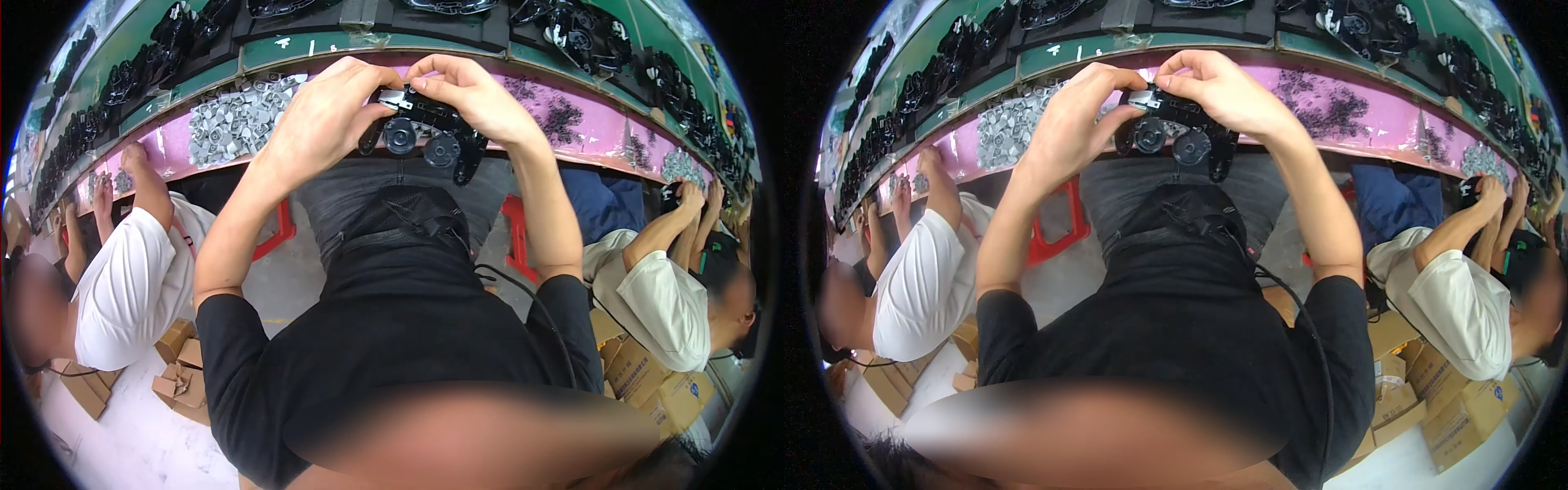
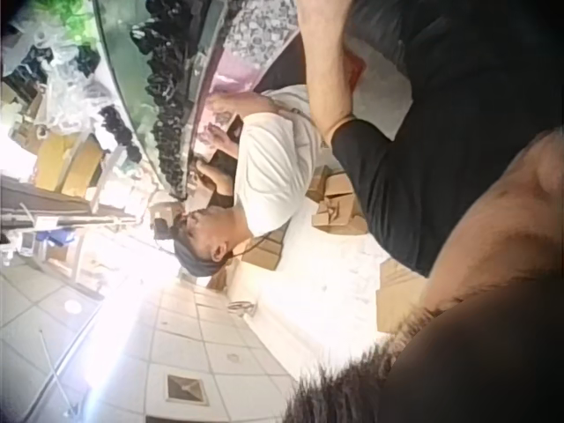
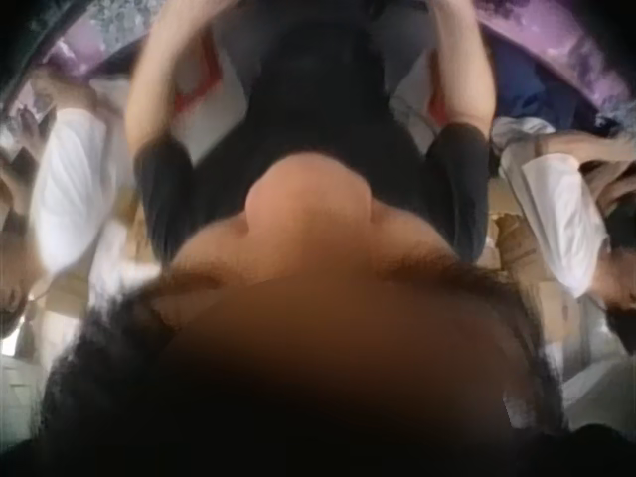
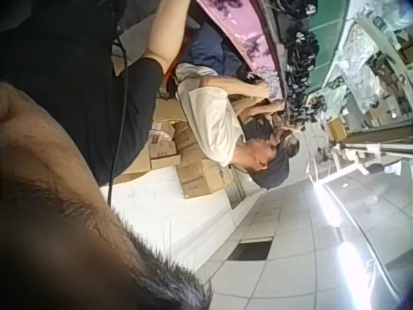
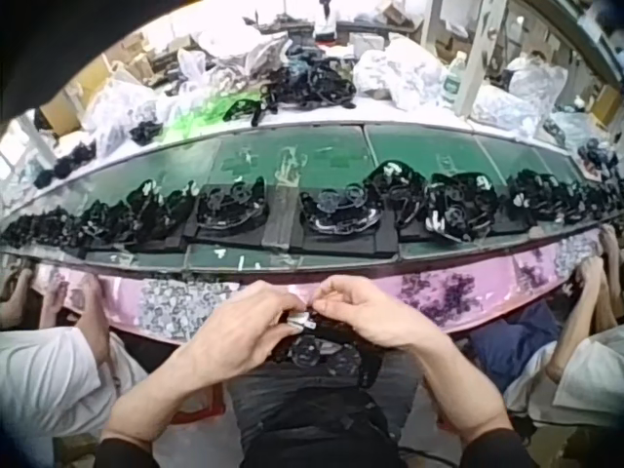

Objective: Assembling components into electronic housings on a production line.

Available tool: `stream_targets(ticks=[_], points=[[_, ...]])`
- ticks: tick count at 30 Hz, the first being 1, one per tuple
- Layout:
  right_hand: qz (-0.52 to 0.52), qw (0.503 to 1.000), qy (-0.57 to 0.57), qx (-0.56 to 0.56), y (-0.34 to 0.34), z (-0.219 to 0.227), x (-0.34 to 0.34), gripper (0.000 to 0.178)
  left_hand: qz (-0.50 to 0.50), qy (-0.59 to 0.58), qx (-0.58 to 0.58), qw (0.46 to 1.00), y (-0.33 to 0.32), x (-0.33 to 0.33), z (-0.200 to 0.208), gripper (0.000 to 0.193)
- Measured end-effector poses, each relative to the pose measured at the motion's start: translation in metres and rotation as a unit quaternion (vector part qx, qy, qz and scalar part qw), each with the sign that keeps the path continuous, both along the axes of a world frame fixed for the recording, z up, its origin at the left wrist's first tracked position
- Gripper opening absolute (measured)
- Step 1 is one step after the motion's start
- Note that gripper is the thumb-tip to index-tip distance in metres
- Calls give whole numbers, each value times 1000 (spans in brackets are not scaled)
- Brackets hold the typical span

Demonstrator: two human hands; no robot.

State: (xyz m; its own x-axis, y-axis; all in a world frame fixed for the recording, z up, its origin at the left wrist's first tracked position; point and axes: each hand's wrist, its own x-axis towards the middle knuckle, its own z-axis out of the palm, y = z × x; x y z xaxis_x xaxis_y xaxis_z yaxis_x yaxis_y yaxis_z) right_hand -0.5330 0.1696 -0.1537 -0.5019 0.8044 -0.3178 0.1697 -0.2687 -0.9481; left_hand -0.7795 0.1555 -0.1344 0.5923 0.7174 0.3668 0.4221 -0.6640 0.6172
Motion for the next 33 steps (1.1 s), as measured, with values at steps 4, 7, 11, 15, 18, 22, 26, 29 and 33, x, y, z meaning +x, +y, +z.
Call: stream_targets(ticks=[4,7,11,15,18,22,26,29,33], points=[[44,999,3,-6,10,-1,4,35,17,7,-39,999,-5,-1,1,30],[56,998,-21,2,13,1,5,39,29,-9,-27,999,-5,2,4,23],[61,998,-22,-21,11,5,4,39,44,-7,-43,998,-7,4,6,21],[71,997,-36,-3,12,4,5,37,40,10,-61,997,-6,5,7,21],[78,996,-20,26,13,-1,5,35,32,-17,-60,998,-6,4,3,20],[88,996,-7,-2,15,-6,10,34,31,-19,-49,998,-7,5,1,16],[71,995,4,-71,12,-6,15,32,2,55,-73,996,-4,8,11,10],[53,991,18,-124,14,-9,16,29,-17,83,-74,994,-3,7,9,11],[64,986,28,-151,19,-14,18,29,-29,77,-44,996,-4,5,11,13]])
